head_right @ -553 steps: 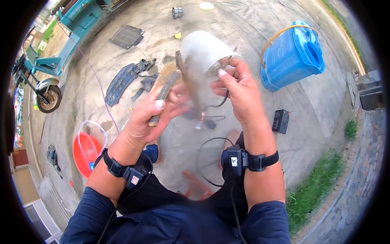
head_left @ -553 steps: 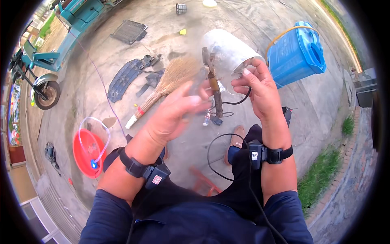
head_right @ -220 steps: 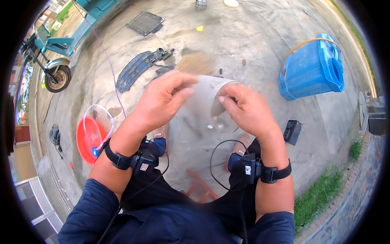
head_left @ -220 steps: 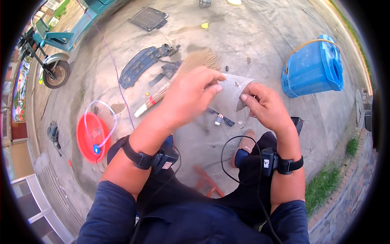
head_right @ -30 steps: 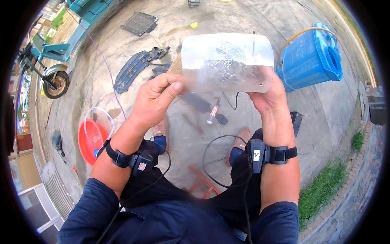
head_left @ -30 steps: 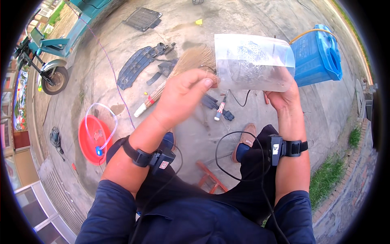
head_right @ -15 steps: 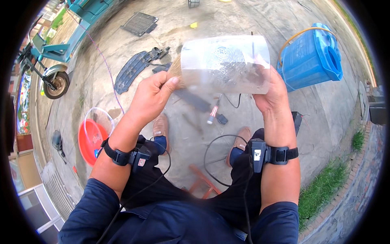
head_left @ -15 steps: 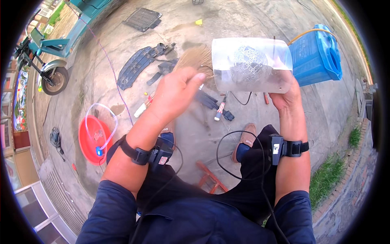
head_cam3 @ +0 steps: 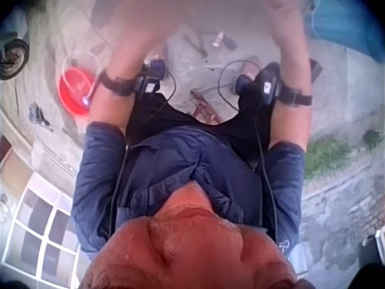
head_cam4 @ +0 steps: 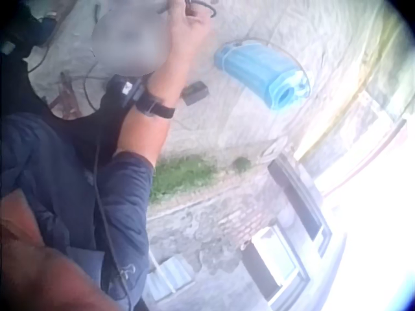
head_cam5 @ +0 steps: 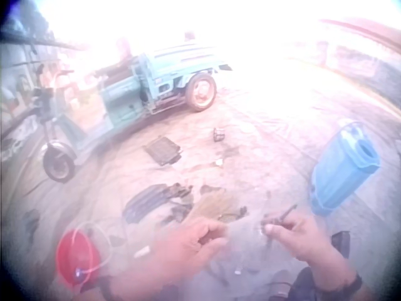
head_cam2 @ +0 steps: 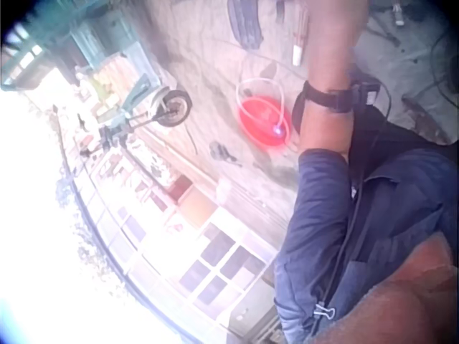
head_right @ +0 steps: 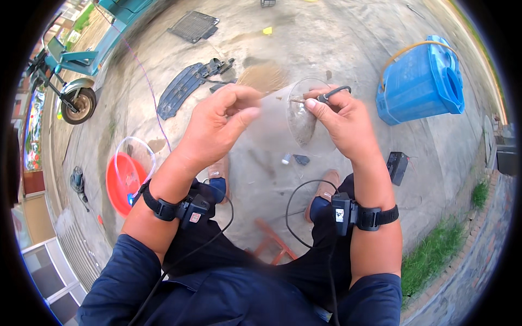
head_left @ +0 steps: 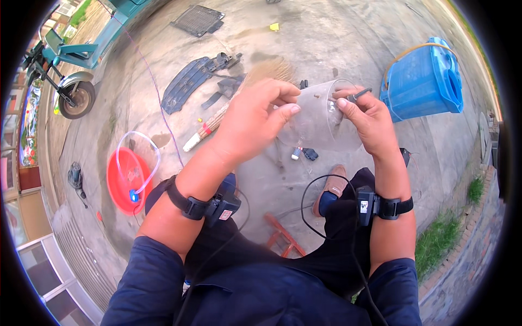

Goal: The person assembles a lighting fixture by connecting a wired socket to a mesh globe, using a broom to support the item, and then works with a clear plastic housing and internal components.

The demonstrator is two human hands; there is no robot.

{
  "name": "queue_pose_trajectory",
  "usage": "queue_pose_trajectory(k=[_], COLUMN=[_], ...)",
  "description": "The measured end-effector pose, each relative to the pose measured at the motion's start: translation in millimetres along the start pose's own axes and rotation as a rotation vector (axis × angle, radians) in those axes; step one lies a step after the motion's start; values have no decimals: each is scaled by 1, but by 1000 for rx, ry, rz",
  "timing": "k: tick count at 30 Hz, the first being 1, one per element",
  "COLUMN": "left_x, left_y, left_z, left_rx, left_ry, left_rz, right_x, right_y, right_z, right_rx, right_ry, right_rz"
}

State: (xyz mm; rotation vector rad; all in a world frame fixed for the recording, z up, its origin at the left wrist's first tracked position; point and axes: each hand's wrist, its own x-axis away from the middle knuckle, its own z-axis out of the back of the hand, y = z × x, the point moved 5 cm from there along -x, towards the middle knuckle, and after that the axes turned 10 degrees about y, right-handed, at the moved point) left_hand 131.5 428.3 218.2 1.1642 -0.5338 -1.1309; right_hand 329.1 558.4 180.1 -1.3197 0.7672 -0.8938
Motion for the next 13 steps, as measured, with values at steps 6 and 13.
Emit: queue_pose_trajectory(k=[6, 13], left_x=[2, 3], left_y=[9, 11], left_z=[-4, -6], left_rx=[-138, -198], left_ry=[-7, -4], left_rz=[-213, -334], right_x=[4, 7], right_y=[-9, -8], right_z=[-12, -15], right_rx=[119, 187], right_ry=[-68, -89], right_rz=[93, 168])
